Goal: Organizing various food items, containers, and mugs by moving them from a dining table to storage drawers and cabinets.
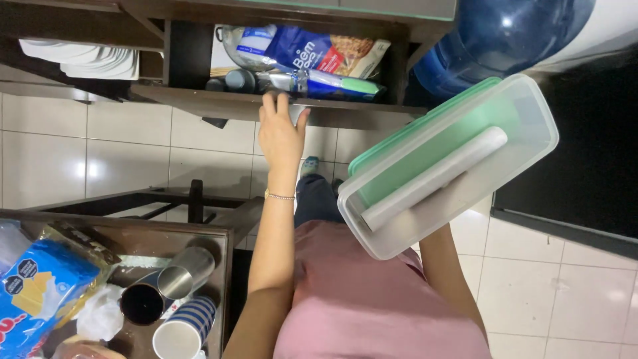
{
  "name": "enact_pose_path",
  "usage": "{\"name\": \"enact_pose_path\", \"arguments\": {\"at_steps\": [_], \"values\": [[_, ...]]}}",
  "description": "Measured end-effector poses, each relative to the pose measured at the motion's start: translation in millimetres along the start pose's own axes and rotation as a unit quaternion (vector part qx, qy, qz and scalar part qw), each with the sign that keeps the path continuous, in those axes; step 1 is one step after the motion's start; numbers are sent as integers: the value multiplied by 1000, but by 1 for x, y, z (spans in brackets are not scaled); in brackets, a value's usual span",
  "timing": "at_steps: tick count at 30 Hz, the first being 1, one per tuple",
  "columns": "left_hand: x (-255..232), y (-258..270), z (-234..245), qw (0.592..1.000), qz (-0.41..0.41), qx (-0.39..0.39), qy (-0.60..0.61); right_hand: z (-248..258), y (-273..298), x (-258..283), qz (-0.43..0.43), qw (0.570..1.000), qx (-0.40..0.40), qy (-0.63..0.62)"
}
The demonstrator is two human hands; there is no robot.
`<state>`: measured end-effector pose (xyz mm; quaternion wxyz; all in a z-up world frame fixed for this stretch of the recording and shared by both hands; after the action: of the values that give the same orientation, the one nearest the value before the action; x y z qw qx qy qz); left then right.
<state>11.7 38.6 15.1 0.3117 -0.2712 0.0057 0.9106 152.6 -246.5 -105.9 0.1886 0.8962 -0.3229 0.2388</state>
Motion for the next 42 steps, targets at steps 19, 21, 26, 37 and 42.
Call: {"name": "enact_pose_path", "arguments": {"at_steps": [19,21,26,37,42], "values": [[4,38,14,997,-2,-5,76,51,60,29,70,997,8,-22],[8,40,11,996,16,13,85,5,52,13,78,997,9,-22],[38,85,-5,940,21,28,340,-26,48,3,87,996,20,-26],[39,182,-17,621,142,252,728,-96,3,-23,40,994,102,-25],[33,155,32,670,135,170,709,-132,-19,-41,15,990,135,-29]]}}
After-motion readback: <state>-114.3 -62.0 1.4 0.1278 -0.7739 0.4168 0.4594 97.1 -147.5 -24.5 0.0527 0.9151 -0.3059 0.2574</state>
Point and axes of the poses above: each hand's wrist, its own y-axis away from the middle knuckle, its own z-axis out of the back of the hand, x = y × z, the point moved 10 cm from there along -y, towards the middle knuckle, and after that the axes turned 5 degrees about x, right-handed, at the moved point
